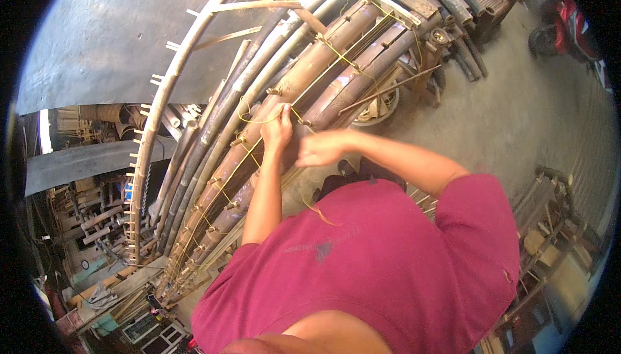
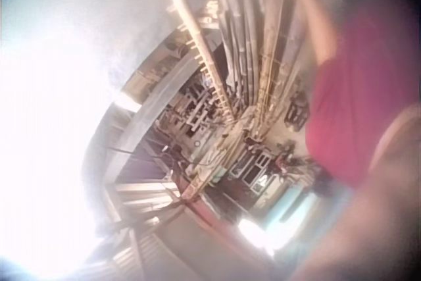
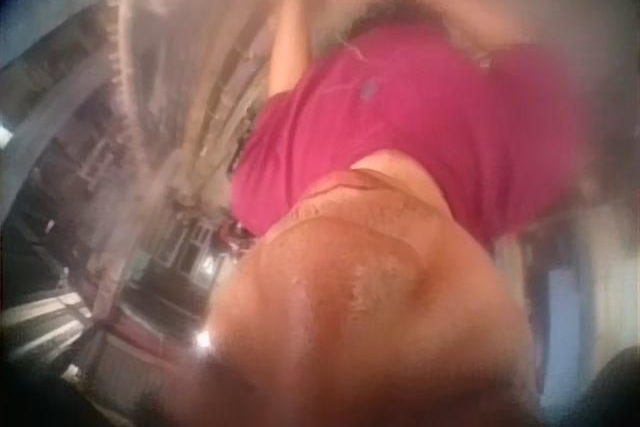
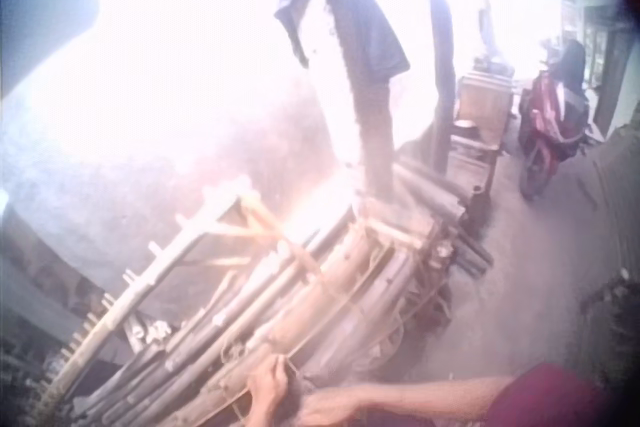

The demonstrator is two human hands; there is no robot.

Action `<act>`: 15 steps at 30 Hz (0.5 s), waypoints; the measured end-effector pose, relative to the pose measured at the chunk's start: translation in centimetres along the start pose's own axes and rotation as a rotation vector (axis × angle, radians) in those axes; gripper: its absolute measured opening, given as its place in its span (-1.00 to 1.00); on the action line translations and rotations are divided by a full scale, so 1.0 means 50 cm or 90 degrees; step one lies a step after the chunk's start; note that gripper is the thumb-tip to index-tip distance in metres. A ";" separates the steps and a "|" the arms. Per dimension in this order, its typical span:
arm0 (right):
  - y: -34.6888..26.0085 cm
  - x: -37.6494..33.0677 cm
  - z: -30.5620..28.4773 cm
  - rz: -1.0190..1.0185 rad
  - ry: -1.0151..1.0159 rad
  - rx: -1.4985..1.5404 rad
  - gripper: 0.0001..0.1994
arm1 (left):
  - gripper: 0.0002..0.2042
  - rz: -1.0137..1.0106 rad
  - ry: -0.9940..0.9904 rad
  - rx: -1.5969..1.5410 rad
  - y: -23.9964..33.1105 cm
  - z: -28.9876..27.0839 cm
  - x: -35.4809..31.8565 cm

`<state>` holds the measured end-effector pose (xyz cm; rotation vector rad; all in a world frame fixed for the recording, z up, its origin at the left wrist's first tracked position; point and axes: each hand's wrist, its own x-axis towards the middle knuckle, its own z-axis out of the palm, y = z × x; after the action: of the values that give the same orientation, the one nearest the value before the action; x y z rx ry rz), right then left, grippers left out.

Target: The person weaves thin bamboo strips through a curved bamboo frame using both hands. They repeatedly pick up strips from the floor and interlace them through the frame's structure.

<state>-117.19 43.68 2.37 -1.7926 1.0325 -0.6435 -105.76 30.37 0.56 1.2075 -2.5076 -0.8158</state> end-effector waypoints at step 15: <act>-0.009 0.011 0.145 0.227 0.301 -0.064 -0.64 | -0.73 0.016 0.088 0.074 -0.109 0.010 0.294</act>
<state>-111.07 46.66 -0.30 -1.5129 1.6826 -0.8194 -111.71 16.41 -3.37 1.2214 -2.4818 -0.5671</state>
